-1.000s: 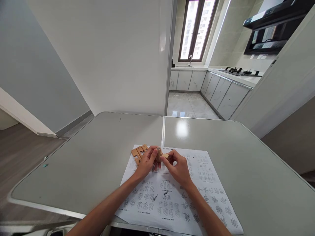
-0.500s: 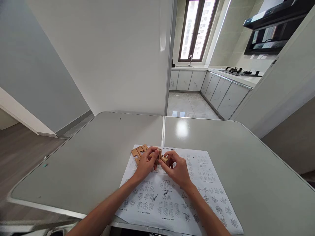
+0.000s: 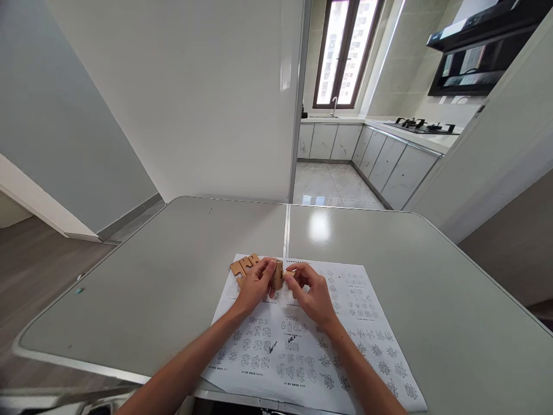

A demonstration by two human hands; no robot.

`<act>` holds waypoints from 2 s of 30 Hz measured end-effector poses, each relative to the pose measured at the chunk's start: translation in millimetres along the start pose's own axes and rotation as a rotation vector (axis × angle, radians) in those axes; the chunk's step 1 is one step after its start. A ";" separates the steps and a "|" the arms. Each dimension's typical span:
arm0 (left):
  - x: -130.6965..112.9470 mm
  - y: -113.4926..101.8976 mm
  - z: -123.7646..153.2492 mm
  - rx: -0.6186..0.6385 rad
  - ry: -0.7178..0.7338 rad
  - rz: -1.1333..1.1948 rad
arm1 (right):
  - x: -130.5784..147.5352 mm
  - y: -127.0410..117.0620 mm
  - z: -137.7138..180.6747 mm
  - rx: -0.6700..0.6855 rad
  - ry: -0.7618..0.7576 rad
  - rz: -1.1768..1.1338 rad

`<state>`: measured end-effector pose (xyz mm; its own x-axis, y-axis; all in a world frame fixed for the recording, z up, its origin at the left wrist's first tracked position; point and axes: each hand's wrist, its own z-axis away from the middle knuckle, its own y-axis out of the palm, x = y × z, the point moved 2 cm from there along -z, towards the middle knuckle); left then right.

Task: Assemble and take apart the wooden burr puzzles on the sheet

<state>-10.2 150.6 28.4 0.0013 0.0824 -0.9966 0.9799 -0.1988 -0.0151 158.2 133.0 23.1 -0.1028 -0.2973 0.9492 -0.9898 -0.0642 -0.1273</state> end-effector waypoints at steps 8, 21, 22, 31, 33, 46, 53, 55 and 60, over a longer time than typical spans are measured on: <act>-2.4 -2.6 0.5 0.100 -0.003 0.098 | 0.5 -1.0 -4.3 0.095 0.112 -0.170; -7.4 0.1 7.7 -0.049 0.160 -0.213 | -13.4 -11.4 -8.5 -0.218 0.215 -0.137; -7.6 0.5 9.4 -0.069 0.203 -0.295 | -13.6 -12.3 -8.5 -0.235 0.219 -0.126; -5.8 1.8 12.1 -0.144 0.297 -0.606 | -14.7 -12.7 -7.6 -0.261 0.232 0.021; -4.4 1.7 10.8 -0.167 0.308 -0.657 | -13.0 -10.7 -7.0 -0.229 0.208 0.086; 6.1 -4.4 2.0 -0.360 0.250 -0.735 | -18.1 -0.3 -5.8 -0.061 0.116 0.287; 5.4 -6.7 -0.8 -0.400 0.206 -0.762 | -22.8 -1.2 -7.0 -0.082 0.122 0.304; 5.8 -6.6 -0.9 -0.392 0.212 -0.779 | -24.5 -1.0 -7.2 -0.090 0.122 0.306; 7.2 -6.4 -0.6 -0.367 0.222 -0.801 | -27.8 -0.6 -7.1 -0.106 0.117 0.315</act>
<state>-16.3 153.0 21.4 -0.7063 0.2563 -0.6599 0.7062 0.3196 -0.6317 160.9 148.1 -1.1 -0.4092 -0.1748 0.8955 -0.9118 0.1141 -0.3944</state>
